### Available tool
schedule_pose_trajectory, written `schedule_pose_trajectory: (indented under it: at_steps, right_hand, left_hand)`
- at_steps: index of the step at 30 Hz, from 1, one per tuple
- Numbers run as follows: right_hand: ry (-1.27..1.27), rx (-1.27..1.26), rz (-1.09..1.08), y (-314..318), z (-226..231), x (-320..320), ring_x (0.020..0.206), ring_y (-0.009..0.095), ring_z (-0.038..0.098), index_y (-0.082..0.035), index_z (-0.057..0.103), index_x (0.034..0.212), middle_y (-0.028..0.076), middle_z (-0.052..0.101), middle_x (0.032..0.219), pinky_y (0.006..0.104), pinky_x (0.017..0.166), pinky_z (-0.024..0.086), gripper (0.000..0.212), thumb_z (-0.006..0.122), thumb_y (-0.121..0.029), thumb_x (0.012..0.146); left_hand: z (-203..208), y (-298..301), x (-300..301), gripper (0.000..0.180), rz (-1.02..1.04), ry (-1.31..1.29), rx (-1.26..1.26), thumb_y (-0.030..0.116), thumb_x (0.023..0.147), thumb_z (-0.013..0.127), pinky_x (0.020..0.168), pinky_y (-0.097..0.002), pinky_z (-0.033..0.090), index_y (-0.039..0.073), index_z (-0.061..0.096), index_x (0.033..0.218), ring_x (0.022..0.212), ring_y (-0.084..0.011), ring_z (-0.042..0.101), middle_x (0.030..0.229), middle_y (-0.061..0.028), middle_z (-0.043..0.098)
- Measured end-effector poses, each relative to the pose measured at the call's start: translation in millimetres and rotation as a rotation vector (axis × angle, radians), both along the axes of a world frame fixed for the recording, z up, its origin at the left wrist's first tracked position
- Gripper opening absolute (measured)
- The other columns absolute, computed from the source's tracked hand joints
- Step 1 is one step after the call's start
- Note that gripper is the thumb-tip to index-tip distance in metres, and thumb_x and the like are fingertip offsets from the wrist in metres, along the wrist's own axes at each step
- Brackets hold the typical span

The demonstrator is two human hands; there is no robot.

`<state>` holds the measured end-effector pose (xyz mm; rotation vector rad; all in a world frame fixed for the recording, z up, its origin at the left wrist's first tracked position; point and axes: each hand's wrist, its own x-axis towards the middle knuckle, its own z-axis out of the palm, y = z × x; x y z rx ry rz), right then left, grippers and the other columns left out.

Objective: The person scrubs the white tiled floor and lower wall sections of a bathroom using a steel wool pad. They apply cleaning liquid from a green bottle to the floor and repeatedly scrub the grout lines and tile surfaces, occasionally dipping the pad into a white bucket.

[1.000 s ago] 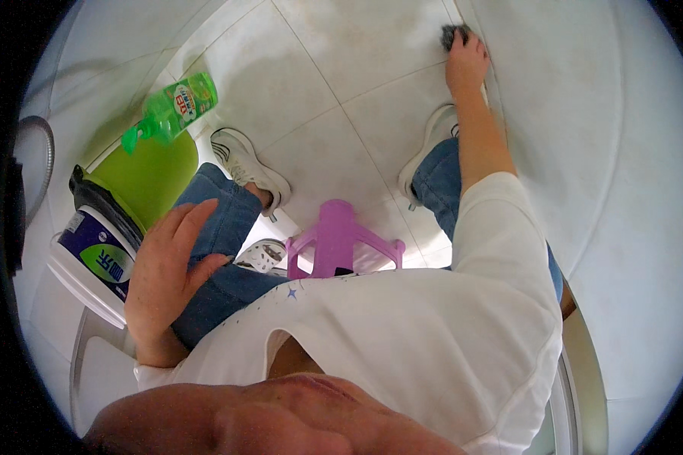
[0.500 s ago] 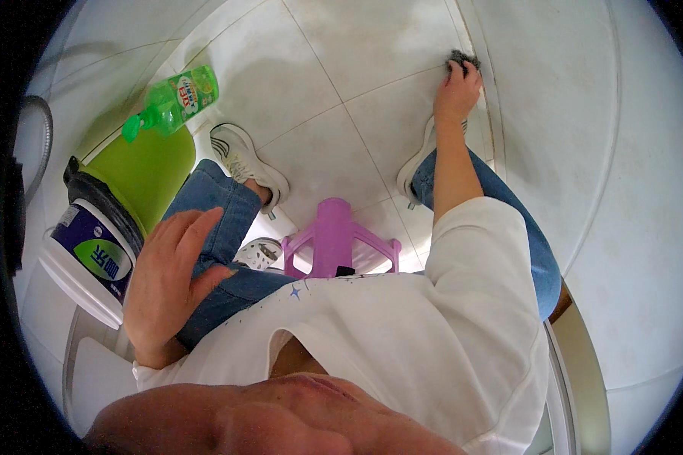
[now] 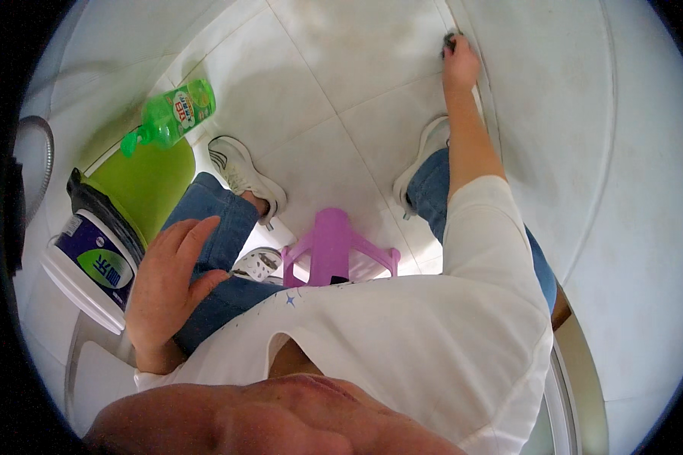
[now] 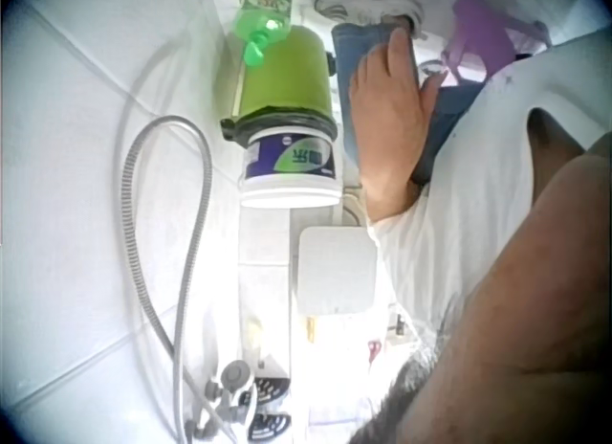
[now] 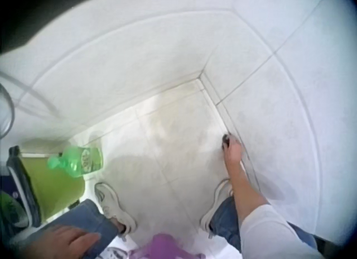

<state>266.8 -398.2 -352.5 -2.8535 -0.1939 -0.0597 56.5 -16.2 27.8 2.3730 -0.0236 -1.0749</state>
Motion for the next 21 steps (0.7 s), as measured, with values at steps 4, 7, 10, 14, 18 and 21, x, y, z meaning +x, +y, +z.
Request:
schedule_pose_trajectory:
  at_steps: [4, 7, 10, 14, 18, 21]
  right_hand:
    - [0.007, -0.085, 0.141, 25.0, -4.8, 37.9, 0.087, 0.033, 0.06, -0.002, 0.055, 0.106, 0.016, 0.064, 0.093, 0.0416, 0.075, 0.049, 0.029, 0.063, -0.012, 0.079]
    - [-0.067, -0.179, 0.323, 16.5, -12.5, 27.9, 0.101, 0.033, 0.055, -0.002, 0.052, 0.113, 0.019, 0.057, 0.111, 0.0406, 0.083, 0.048, 0.03, 0.055, -0.012, 0.085]
    - [0.069, -0.35, 0.422, -8.9, -3.9, -2.2, 0.112, 0.034, 0.048, 0.001, 0.047, 0.121, 0.021, 0.048, 0.125, 0.0398, 0.092, 0.044, 0.035, 0.048, -0.013, 0.089]
    - [0.096, -0.671, 0.55, -51.9, 3.4, -53.9, 0.115, 0.037, 0.046, 0.007, 0.047, 0.122, 0.022, 0.047, 0.126, 0.0417, 0.098, 0.039, 0.041, 0.048, -0.013, 0.086]
    - [-0.045, -0.993, 0.738, -21.6, 29.5, -37.5, 0.115, 0.037, 0.045, 0.012, 0.052, 0.115, 0.023, 0.048, 0.123, 0.044, 0.099, 0.036, 0.04, 0.05, -0.011, 0.082]
    - [-0.09, -0.956, 0.688, 15.2, 12.9, 9.5, 0.114, 0.037, 0.046, 0.012, 0.056, 0.109, 0.023, 0.049, 0.122, 0.0431, 0.097, 0.036, 0.037, 0.053, -0.01, 0.079]
  left_hand:
    - [-5.6, -2.5, 5.7, 0.057, -0.019, -0.024, 0.018, 0.018, 0.072, 0.071, 0.088, -0.0426, 0.042, 0.006, 0.049, 0.123, 0.104, -0.0374, 0.051, 0.114, -0.0176, 0.053]
    - [-4.5, -5.7, 9.2, 0.057, -0.026, -0.021, 0.029, 0.018, 0.072, 0.07, 0.087, -0.0429, 0.043, 0.005, 0.049, 0.123, 0.104, -0.0374, 0.051, 0.114, -0.0176, 0.053]
    - [-7.2, -4.7, 8.7, 0.057, -0.014, 0.001, 0.022, 0.018, 0.072, 0.07, 0.087, -0.0429, 0.043, 0.005, 0.049, 0.123, 0.104, -0.0375, 0.051, 0.114, -0.018, 0.052]
    - [-10.9, 0.2, 5.1, 0.057, -0.005, 0.025, 0.022, 0.017, 0.071, 0.07, 0.087, -0.0424, 0.043, 0.005, 0.048, 0.123, 0.104, -0.0379, 0.051, 0.115, -0.0183, 0.052]
    - [-9.3, 0.0, 8.4, 0.057, 0.015, 0.03, 0.029, 0.017, 0.071, 0.071, 0.088, -0.0422, 0.042, 0.004, 0.048, 0.122, 0.105, -0.0375, 0.05, 0.114, -0.0179, 0.053]
    - [-7.0, -5.2, 14.0, 0.056, 0.004, 0.067, 0.03, 0.017, 0.072, 0.071, 0.088, -0.0422, 0.042, 0.004, 0.048, 0.122, 0.106, -0.0374, 0.05, 0.114, -0.0179, 0.053]
